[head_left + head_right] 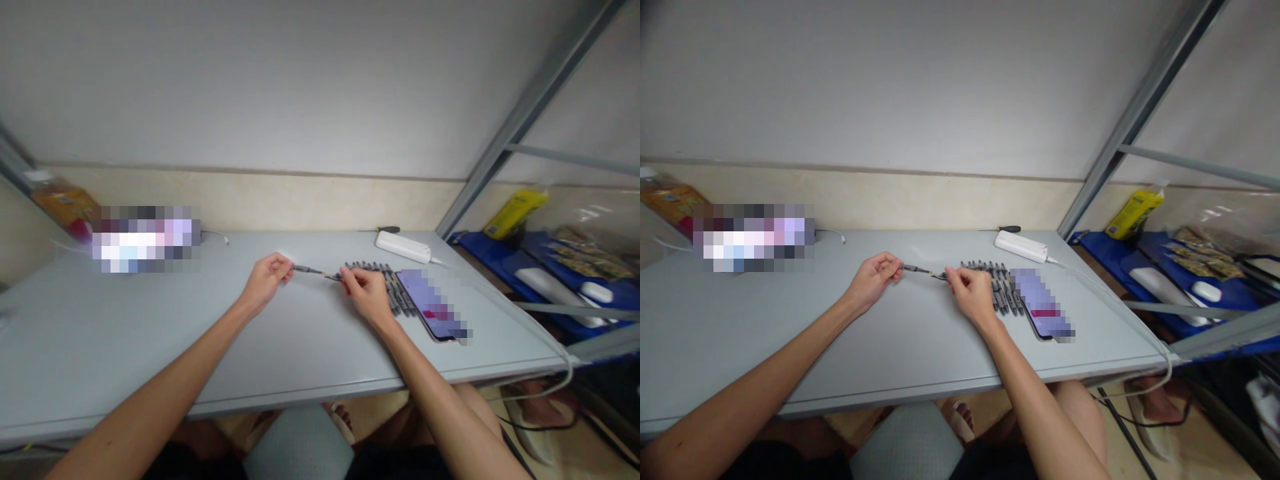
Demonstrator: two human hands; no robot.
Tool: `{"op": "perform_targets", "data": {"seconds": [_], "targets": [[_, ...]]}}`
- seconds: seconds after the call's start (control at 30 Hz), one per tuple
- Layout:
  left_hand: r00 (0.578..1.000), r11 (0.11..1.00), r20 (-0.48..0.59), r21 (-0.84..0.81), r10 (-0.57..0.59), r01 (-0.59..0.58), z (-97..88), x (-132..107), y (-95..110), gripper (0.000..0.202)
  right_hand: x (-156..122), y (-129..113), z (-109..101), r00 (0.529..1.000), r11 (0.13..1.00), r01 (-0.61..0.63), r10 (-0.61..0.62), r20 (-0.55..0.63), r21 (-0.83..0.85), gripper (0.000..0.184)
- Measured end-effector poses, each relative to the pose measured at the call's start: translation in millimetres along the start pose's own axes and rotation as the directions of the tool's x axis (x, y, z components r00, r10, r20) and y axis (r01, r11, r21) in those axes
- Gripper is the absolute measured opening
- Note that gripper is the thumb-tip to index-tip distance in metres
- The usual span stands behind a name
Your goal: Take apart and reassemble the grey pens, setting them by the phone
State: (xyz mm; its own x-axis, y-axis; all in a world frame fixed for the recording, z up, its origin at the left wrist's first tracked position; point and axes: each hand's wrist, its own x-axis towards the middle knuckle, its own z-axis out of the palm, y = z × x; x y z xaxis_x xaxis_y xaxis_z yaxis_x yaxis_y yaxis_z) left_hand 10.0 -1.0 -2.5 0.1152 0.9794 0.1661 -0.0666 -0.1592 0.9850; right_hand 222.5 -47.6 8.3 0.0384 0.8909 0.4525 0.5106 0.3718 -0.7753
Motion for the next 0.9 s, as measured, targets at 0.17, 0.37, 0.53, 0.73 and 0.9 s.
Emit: {"op": "perform_targets", "data": {"seconds": [0.17, 0.37, 0.53, 0.73, 0.9], "targets": [[1.000, 1.000, 0.011, 0.009, 0.004, -0.004, 1.3, -1.0, 0.7, 0.028, -0.4, -1.6, -1.3, 0.998, 0.999, 0.046, -0.046, -0.046, 0.005, 0.028], [1.000, 1.000, -0.017, 0.014, -0.004, 0.004, -0.8, 1.0, -0.7, 0.026, -0.3, -2.0, 1.0, 0.995, 0.994, 0.097, -0.097, -0.003, -0.055, 0.023], [1.000, 1.000, -0.002, 0.024, 0.005, -0.005, 1.0, -0.4, 2.2, 0.025, -1.3, -4.9, 0.5, 0.995, 0.985, 0.099, -0.097, 0.023, -0.145, 0.047], [1.000, 1.000, -0.027, 0.003, -0.001, 0.001, -1.1, 1.5, -0.7, 0.025, -3.2, -3.7, 0.4, 0.982, 0.973, 0.189, -0.190, 0.002, -0.135, 0.026], [1.000, 1.000, -0.024, 0.003, 0.004, -0.004, -2.4, 1.9, -2.8, 0.025, -2.7, -0.8, 2.4, 0.981, 0.966, 0.192, -0.184, 0.057, -0.175, 0.029]]}}
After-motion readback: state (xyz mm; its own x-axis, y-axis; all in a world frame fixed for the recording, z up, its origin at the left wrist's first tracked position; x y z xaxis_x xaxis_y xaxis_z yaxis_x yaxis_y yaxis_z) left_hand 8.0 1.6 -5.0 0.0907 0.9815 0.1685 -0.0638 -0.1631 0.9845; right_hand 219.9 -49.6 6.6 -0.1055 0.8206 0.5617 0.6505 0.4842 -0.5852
